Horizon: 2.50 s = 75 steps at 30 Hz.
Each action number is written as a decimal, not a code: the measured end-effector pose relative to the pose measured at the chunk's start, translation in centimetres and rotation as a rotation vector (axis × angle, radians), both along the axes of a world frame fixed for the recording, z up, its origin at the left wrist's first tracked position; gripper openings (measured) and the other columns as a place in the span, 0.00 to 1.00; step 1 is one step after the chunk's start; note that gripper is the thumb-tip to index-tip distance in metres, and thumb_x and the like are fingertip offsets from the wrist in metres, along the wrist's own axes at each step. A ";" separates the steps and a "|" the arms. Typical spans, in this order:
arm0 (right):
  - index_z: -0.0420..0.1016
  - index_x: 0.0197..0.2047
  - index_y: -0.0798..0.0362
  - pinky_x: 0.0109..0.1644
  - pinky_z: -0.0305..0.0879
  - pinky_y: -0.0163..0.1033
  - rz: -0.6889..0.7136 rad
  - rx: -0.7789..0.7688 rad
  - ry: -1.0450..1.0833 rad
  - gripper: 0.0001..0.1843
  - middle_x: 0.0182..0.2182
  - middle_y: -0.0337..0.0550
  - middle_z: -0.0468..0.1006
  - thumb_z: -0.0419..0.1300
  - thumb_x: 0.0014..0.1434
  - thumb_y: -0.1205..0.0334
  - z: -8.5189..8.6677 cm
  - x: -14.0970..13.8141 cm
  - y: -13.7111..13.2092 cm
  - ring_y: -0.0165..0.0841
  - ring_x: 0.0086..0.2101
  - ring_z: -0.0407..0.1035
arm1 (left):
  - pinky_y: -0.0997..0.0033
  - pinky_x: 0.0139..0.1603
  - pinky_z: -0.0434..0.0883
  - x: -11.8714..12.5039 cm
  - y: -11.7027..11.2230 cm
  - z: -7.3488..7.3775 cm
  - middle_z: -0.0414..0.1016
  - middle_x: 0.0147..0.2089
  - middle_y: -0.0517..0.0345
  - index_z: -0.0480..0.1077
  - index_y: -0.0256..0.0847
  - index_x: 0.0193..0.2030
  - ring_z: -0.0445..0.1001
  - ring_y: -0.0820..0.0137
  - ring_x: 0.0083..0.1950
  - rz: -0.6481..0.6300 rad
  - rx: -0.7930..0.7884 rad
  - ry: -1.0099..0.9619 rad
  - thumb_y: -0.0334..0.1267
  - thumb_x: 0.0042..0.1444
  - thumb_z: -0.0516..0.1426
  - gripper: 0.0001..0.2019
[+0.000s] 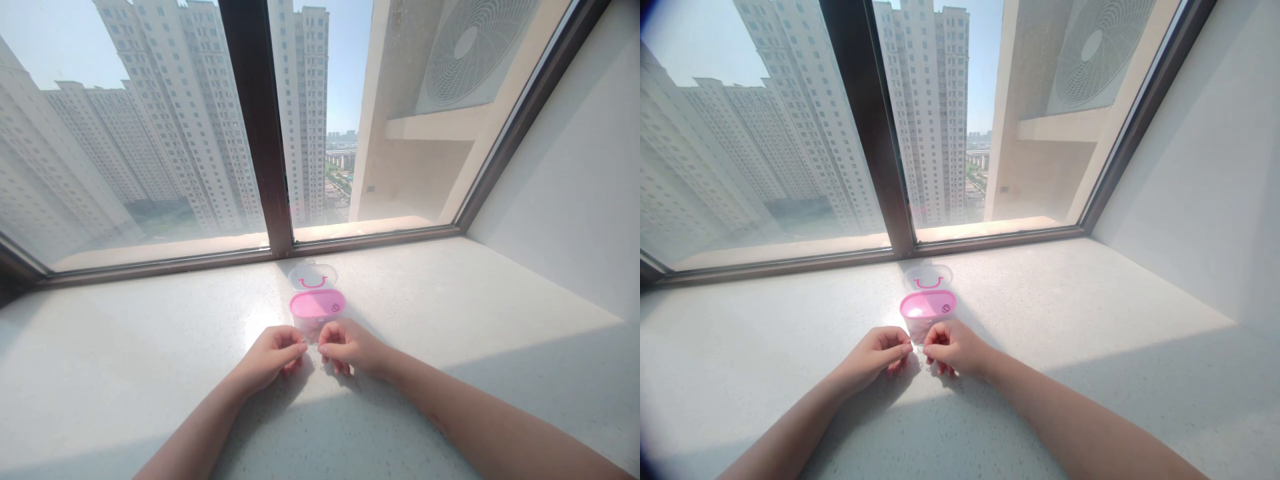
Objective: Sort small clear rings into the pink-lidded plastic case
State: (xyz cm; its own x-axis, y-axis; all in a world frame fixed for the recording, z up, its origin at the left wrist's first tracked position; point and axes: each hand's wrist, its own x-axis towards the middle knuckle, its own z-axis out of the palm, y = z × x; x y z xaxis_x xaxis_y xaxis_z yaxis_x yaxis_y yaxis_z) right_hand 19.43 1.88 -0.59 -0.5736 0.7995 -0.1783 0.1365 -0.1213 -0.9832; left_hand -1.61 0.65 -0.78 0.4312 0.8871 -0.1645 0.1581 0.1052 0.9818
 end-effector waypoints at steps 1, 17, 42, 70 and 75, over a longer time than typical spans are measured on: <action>0.68 0.30 0.56 0.15 0.56 0.26 -0.001 0.000 0.000 0.06 0.23 0.38 0.75 0.60 0.53 0.63 0.0 0.0 0.0 0.22 0.16 0.64 | 0.78 0.22 0.61 0.0 0.0 0.0 0.69 0.22 0.61 0.68 0.35 0.29 0.64 0.77 0.21 0.000 -0.002 0.002 0.44 0.55 0.59 0.13; 0.67 0.30 0.56 0.15 0.56 0.25 0.010 0.007 -0.010 0.06 0.23 0.37 0.74 0.59 0.53 0.63 -0.4 0.0 0.1 0.22 0.17 0.65 | 0.77 0.22 0.61 0.0 0.0 -0.1 0.69 0.22 0.61 0.68 0.35 0.29 0.64 0.77 0.21 0.008 -0.001 0.014 0.45 0.54 0.59 0.14; 0.66 0.29 0.55 0.15 0.55 0.26 0.003 -0.013 -0.025 0.07 0.21 0.36 0.74 0.60 0.52 0.61 0.1 0.0 0.0 0.22 0.16 0.64 | 0.77 0.22 0.60 0.0 0.0 -0.2 0.68 0.21 0.62 0.68 0.35 0.29 0.64 0.77 0.21 0.008 0.011 0.027 0.46 0.54 0.59 0.14; 0.66 0.29 0.55 0.15 0.55 0.26 0.004 -0.003 -0.015 0.09 0.19 0.35 0.72 0.61 0.52 0.60 0.2 0.0 0.0 0.23 0.15 0.64 | 0.77 0.23 0.60 0.0 0.1 -0.4 0.66 0.20 0.62 0.68 0.35 0.29 0.63 0.76 0.21 0.005 0.009 0.023 0.47 0.54 0.59 0.14; 0.66 0.29 0.56 0.15 0.55 0.26 0.000 -0.014 0.020 0.08 0.20 0.35 0.73 0.60 0.51 0.61 -0.4 -0.1 0.2 0.23 0.16 0.64 | 0.77 0.23 0.60 0.0 0.2 -0.5 0.67 0.20 0.62 0.68 0.35 0.29 0.63 0.76 0.21 0.002 0.016 0.016 0.46 0.55 0.58 0.14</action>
State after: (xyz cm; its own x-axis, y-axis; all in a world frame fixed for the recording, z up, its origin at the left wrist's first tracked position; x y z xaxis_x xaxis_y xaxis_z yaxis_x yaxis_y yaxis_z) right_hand 19.37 2.03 -0.96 -0.5771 0.7971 -0.1779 0.1170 -0.1349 -0.9839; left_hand -1.62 0.81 -1.27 0.4271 0.8904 -0.1574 0.1739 0.0899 0.9806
